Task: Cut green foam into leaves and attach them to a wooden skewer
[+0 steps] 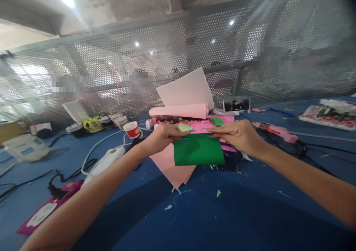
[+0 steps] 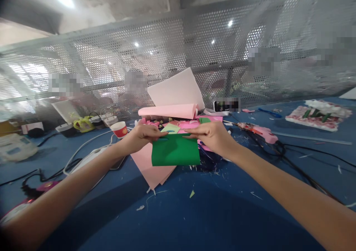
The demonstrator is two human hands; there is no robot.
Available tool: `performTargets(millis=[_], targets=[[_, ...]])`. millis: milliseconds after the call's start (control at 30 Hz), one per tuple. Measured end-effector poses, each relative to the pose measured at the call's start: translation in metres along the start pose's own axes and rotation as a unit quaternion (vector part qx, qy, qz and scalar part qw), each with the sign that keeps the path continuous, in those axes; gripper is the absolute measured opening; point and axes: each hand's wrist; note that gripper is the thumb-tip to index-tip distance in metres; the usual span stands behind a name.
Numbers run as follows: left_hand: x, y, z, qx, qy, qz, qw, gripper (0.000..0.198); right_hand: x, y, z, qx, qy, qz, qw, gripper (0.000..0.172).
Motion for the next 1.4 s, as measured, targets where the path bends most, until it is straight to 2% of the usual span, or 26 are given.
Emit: performTargets(millis=[100, 467, 733, 1067, 1267, 1400], targets=[[0.0016, 0.0005, 0.0, 0.007, -0.007, -0.001, 1.0, 0.032, 0.002, -0.0003, 0.0009, 0.024, -0.004, 0.0, 1.0, 0.032], [-0.0003, 0.0008, -0.0005, 0.028, -0.026, -0.001, 0.999, 0.029, 0.0017, 0.0018, -0.0001, 0.099, -0.087, -0.025, 0.991, 0.022], [0.0015, 0.0007, -0.0038, 0.023, -0.024, -0.025, 0.999, 0.031, 0.0, 0.0026, 0.0038, 0.068, -0.091, -0.038, 0.993, 0.02], [0.0009, 0.0002, -0.0015, 0.035, -0.04, -0.028, 0.998, 0.032, -0.0004, 0.0015, 0.006, 0.023, -0.067, -0.039, 0.997, 0.019], [0.0013, 0.0002, -0.0016, 0.041, -0.037, -0.044, 0.998, 0.032, 0.0, -0.0008, 0.0016, 0.011, -0.064, -0.055, 0.996, 0.04], [0.0027, 0.0, -0.0022, 0.041, -0.029, -0.047, 0.998, 0.03, 0.0005, -0.0022, 0.0005, 0.03, -0.076, -0.061, 0.995, 0.042]])
Point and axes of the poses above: each hand's wrist, its own y-axis towards the middle knuckle, its own x-axis out of the back of the hand, z = x × y, and after that the axes turned 11 degrees about y, right-handed
